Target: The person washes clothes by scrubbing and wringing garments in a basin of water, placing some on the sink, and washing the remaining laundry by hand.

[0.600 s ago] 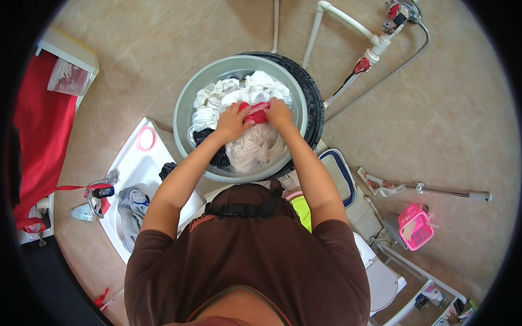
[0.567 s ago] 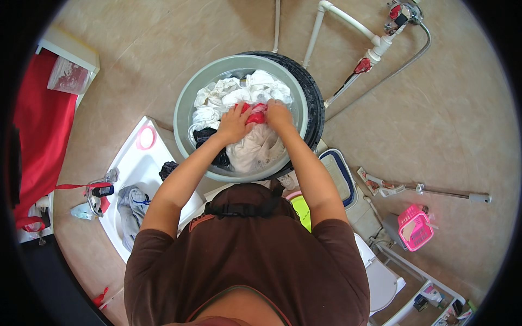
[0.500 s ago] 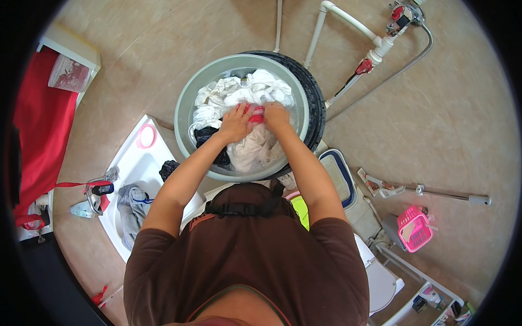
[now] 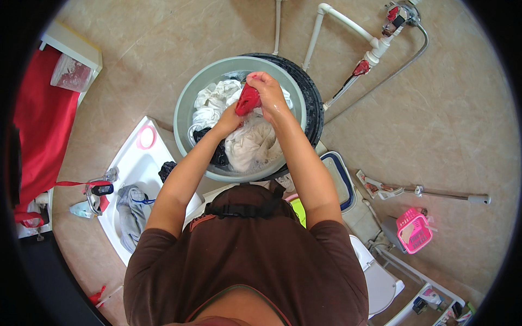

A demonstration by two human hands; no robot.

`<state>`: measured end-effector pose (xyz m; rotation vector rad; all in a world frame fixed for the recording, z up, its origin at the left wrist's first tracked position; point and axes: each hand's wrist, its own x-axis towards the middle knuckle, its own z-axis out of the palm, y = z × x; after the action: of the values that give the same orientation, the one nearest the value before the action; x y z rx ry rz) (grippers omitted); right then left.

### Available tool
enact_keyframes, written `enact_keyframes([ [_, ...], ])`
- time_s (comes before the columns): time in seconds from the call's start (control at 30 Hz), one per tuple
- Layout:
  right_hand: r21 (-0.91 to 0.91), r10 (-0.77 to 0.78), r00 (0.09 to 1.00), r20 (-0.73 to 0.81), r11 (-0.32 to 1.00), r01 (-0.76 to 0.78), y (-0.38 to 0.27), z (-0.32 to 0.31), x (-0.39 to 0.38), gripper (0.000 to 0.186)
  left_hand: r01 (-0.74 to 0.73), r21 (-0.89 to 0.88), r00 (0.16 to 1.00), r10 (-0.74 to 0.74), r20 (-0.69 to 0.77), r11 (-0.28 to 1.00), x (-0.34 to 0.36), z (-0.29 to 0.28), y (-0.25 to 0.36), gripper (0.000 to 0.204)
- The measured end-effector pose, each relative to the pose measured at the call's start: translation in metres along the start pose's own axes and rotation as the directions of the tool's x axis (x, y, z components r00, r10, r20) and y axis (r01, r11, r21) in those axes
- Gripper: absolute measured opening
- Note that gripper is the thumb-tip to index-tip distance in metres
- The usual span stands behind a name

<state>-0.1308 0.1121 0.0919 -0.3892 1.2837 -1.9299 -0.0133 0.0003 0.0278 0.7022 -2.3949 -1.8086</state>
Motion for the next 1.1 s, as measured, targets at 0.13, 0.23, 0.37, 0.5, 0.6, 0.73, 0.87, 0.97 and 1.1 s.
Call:
enact_keyframes([
  [0.13,0.179,0.008,0.986,-0.164,0.984,0.022,0.018,-0.019,-0.001,0.019,-0.075,-0.427,0.955,-0.059,-0.292,0.901,0.006,-0.015,-0.001,0.033],
  [0.23,0.307,0.488,0.845,-0.218,0.857,-0.415,0.061,-0.042,0.001,0.027,-0.306,0.066,0.874,0.307,-0.375,0.950,-0.002,-0.001,0.022,0.029],
  [0.37,0.496,0.477,0.875,0.077,0.743,-0.449,0.108,-0.037,0.001,0.034,-0.495,0.247,0.810,0.545,-0.216,0.833,-0.032,0.042,0.068,0.016],
  [0.5,0.853,-0.307,0.908,0.284,0.514,-0.093,0.135,-0.033,0.005,0.030,-0.538,0.446,0.741,0.653,-0.154,0.715,-0.034,0.060,0.076,0.015],
  [0.6,0.634,0.257,0.966,-0.010,0.749,-0.193,0.108,-0.024,-0.005,0.029,-0.540,0.466,0.729,0.666,-0.157,0.701,-0.017,0.053,0.055,0.020],
  [0.73,0.345,0.227,0.941,-0.252,0.929,-0.132,0.062,-0.019,-0.013,0.029,-0.318,0.537,0.830,0.503,-0.240,0.782,0.002,0.005,0.022,0.024],
  [0.87,-0.633,-0.304,0.909,-0.286,0.772,0.059,0.070,-0.074,0.009,0.025,-0.332,0.700,0.869,0.493,-0.033,0.632,0.005,0.003,0.012,0.042],
  [0.97,-0.899,-0.341,0.934,-0.112,0.435,0.051,0.068,-0.070,0.006,0.025,-0.371,0.854,0.832,0.539,0.130,0.366,0.005,0.013,-0.049,0.052],
  [1.1,-1.000,-0.141,0.990,-0.021,0.001,-0.021,0.084,-0.064,0.000,0.028,-0.248,0.859,0.967,0.165,0.193,0.447,0.019,0.016,-0.041,0.053],
])
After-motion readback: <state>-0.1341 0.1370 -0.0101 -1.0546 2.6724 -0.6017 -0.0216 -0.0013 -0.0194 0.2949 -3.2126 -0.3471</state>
